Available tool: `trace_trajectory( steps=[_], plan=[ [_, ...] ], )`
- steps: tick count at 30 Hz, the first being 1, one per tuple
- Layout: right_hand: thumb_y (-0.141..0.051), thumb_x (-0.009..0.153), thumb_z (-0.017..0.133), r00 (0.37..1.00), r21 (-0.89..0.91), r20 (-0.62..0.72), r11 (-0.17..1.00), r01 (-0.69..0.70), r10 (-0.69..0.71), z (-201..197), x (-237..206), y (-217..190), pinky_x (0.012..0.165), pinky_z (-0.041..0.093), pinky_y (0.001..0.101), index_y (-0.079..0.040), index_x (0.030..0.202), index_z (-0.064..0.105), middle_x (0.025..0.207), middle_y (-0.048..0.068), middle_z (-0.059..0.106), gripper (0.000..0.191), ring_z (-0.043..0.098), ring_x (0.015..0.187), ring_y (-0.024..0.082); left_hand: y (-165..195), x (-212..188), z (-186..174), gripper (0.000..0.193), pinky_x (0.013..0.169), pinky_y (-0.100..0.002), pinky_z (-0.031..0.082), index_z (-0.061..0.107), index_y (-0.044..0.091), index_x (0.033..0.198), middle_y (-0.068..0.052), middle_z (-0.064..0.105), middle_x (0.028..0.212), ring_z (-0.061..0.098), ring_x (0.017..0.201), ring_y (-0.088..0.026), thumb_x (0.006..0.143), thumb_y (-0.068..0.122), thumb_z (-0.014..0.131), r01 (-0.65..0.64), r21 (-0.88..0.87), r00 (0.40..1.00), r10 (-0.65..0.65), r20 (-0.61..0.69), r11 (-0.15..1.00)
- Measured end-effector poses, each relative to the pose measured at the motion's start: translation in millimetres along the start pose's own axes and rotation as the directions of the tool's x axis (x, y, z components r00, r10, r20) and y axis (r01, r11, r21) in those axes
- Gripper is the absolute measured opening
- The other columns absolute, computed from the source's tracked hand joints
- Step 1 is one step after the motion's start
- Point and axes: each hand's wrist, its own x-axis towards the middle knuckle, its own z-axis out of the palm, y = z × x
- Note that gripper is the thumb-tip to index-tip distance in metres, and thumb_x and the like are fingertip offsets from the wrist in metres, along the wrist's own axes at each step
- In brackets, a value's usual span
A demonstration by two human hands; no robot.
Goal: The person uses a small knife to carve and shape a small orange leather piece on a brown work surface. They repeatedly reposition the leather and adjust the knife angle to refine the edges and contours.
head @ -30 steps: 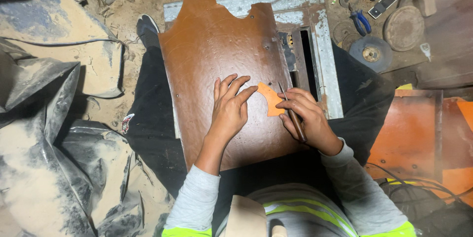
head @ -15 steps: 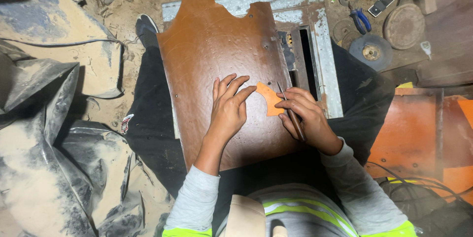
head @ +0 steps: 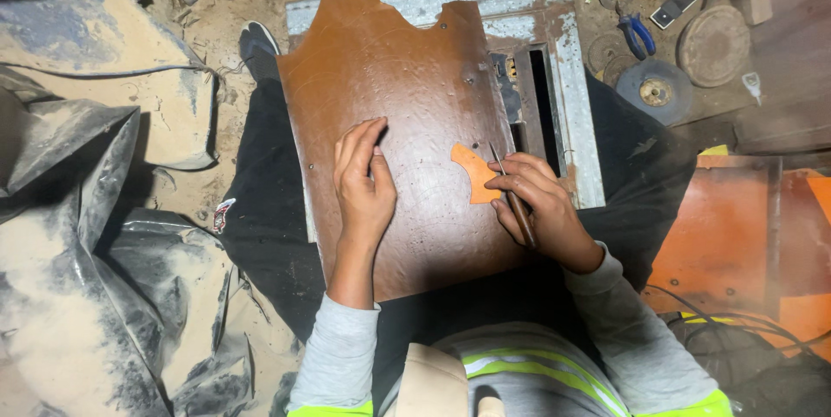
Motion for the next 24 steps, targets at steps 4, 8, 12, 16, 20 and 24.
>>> trace_trajectory(
  steps=[4, 8, 12, 16, 20, 24],
  plan=[
    [-0.001, 0.076, 0.079, 1.0, -0.011, 0.0, 1.0, -0.002, 0.002, -0.3, 0.6, -0.5, 0.108, 0.049, 0.0449, -0.002, 0.106, 0.07, 0.123, 0.015, 0.071, 0.032, 0.059, 0.128, 0.037, 12.2, -7.9, 13.2, 0.042, 0.117, -0.045, 0.043, 0.067, 0.0, 0.126, -0.016, 0.065, 0.134, 0.057, 0.131, -0.034, 0.088, -0.01, 0.051, -0.118, 0.014, 0.98, 0.114, 0.161, 0.993],
    [-0.002, 0.076, 0.079, 1.0, -0.008, -0.006, 1.0, -0.001, 0.001, -0.7, 1.8, -1.6, 0.107, 0.049, 0.0446, -0.002, 0.107, 0.07, 0.122, 0.016, 0.07, 0.032, 0.059, 0.128, 0.038, 29.1, -24.7, 34.4, 0.037, 0.118, -0.055, 0.033, 0.069, 0.0, 0.122, -0.018, 0.064, 0.135, 0.052, 0.134, -0.039, 0.086, -0.002, 0.058, -0.272, 0.027, 0.895, 0.243, 0.375, 0.962],
    [-0.003, 0.078, 0.078, 1.0, 0.007, -0.01, 1.0, -0.003, 0.003, -1.7, 2.4, -2.0, 0.107, 0.049, 0.0447, -0.002, 0.108, 0.069, 0.123, 0.014, 0.07, 0.032, 0.059, 0.128, 0.038, 32.1, -30.0, 44.8, 0.034, 0.12, -0.058, 0.031, 0.07, 0.002, 0.122, -0.016, 0.062, 0.138, 0.049, 0.139, -0.038, 0.089, 0.003, 0.06, -0.285, 0.059, 0.861, 0.228, 0.455, 0.957],
    [-0.007, 0.088, 0.07, 0.998, 0.148, -0.038, 0.988, -0.054, 0.06, -7.4, -1.3, 3.7, 0.109, 0.049, 0.0412, -0.001, 0.112, 0.069, 0.124, 0.014, 0.07, 0.025, 0.061, 0.127, 0.033, 32.5, -30.3, 48.1, 0.034, 0.121, -0.057, 0.03, 0.072, 0.002, 0.119, -0.015, 0.062, 0.136, 0.049, 0.139, -0.037, 0.087, 0.004, 0.061, -0.297, 0.117, 0.851, 0.207, 0.482, 0.948],
    [-0.014, 0.103, 0.051, 0.947, 0.537, -0.153, 0.828, -0.158, 0.281, -9.3, -7.1, 14.8, 0.111, 0.048, 0.0345, 0.001, 0.132, 0.058, 0.129, 0.012, 0.064, 0.033, 0.06, 0.125, 0.021, 33.3, -27.0, 45.0, 0.036, 0.12, -0.057, 0.029, 0.073, 0.005, 0.119, -0.012, 0.063, 0.137, 0.049, 0.139, -0.034, 0.085, 0.002, 0.06, -0.254, 0.129, 0.838, 0.152, 0.525, 0.959],
    [-0.015, 0.109, 0.051, 0.879, 0.612, -0.212, 0.759, -0.222, 0.428, -5.7, -5.7, 23.1, 0.105, 0.052, 0.0332, 0.004, 0.135, 0.054, 0.116, 0.009, 0.057, 0.032, 0.059, 0.11, 0.016, 30.8, -20.7, 38.6, 0.045, 0.12, -0.057, 0.028, 0.074, 0.008, 0.121, -0.009, 0.064, 0.138, 0.048, 0.141, -0.03, 0.083, -0.004, 0.054, -0.2, 0.117, 0.816, 0.1, 0.569, 0.973]
  ],
)
